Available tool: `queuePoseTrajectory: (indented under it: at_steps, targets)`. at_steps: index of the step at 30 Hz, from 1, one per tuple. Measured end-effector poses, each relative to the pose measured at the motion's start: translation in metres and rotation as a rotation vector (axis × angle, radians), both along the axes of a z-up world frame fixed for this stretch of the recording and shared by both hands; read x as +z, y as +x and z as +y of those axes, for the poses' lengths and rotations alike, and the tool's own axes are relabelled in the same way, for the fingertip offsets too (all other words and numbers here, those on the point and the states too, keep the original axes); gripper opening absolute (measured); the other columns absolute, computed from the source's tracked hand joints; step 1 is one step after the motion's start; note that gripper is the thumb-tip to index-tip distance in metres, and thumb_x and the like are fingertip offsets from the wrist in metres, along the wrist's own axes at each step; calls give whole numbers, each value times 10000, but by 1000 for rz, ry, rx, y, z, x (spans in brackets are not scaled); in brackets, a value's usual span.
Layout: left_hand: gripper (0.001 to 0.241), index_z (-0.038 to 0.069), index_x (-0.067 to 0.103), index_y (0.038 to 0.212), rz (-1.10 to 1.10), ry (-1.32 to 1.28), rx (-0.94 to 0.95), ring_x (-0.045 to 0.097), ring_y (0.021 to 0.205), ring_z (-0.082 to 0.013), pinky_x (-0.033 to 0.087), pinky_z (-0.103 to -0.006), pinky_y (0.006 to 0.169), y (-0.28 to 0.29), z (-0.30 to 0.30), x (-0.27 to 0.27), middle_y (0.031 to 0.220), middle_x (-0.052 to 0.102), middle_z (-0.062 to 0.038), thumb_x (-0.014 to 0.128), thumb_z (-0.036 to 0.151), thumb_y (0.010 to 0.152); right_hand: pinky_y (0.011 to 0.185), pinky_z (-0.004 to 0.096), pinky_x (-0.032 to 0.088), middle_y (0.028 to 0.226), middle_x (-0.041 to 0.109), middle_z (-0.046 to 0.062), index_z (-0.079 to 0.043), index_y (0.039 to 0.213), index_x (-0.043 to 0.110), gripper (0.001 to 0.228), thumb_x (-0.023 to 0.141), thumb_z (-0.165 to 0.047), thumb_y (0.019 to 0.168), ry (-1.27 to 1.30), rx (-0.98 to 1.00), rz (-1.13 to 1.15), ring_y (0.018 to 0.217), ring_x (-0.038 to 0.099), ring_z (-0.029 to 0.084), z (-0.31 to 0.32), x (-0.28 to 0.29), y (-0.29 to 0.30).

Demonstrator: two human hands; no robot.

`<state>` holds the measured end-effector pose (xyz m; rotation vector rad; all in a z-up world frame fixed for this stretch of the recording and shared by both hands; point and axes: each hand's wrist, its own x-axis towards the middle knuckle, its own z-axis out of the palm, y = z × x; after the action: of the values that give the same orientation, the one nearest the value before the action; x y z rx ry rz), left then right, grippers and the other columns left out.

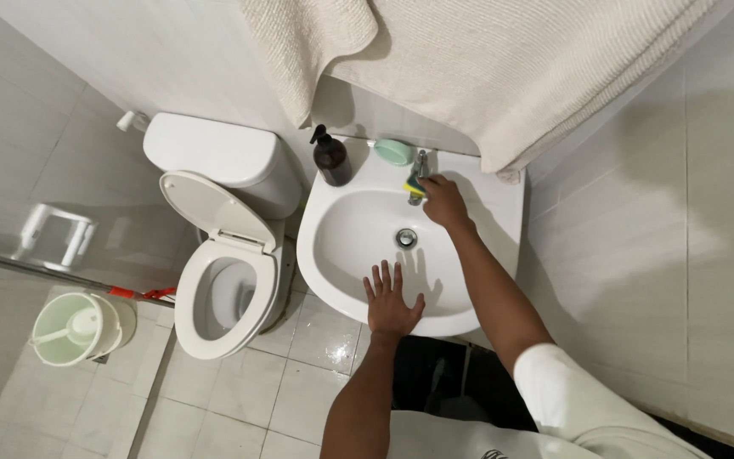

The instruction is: The person cleans a white bathroom sink using a green and yellow sponge. They scrub the basin, faucet, and surrounding surfaces, then rinse the sponge under running water.

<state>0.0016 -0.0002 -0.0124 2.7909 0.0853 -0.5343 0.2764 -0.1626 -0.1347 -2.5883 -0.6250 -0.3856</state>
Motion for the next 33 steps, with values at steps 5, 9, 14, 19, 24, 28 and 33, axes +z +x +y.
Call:
queuePoseTrajectory:
  at_steps: [5,9,14,19,24,28,33]
  targets:
    - [904,143,140,1660,-1,-15,4,47,1596,-359,10,-554,1283,0,0,0,1726,93,-172,321,655,938,1000,478,552,1280,674,158,-168,1316,698,530,668,-139,788,20,15,12,1117,699,384,6,22,-11]
    - [913,146,149,1661,-8,-15,6,51,1595,-358,21,-558,1282,1,-1,-7,1726,93,-168,313,670,931,1132,425,487,1477,585,112,-289,1463,598,502,647,-212,970,532,-272,648,1348,553,329,13,76,-71]
    - [907,138,148,1660,-9,-18,12,54,1594,-365,28,-555,1285,1,1,-2,1724,99,-174,323,657,936,1047,595,513,1535,460,235,-145,1573,387,492,486,-176,1092,1490,-365,1025,1332,541,452,33,-1,-21]
    - [913,143,135,1662,14,-13,11,44,1597,-357,15,-546,1287,2,0,6,1727,86,-166,309,665,934,1034,633,534,1484,522,235,-107,1510,405,429,454,-142,1086,1873,-252,1109,1269,599,480,28,-15,-44]
    - [899,152,112,1664,50,-22,14,27,1598,-349,1,-541,1290,2,0,10,1730,65,-160,305,653,942,1188,622,425,1380,593,320,59,1291,592,309,550,34,986,2437,-76,1256,1279,573,522,36,-8,-69]
    - [894,142,140,1662,16,-26,21,53,1595,-360,26,-540,1289,0,0,0,1724,99,-169,324,645,945,1246,596,373,1363,599,339,143,1280,584,425,640,107,860,2641,35,1251,1314,561,481,64,-26,-59]
    - [912,139,164,1660,1,-59,50,68,1594,-365,36,-539,1292,0,0,0,1723,115,-170,331,654,926,1154,514,516,1336,592,351,179,1294,546,358,468,165,945,3048,16,1343,1285,565,479,90,33,-90]
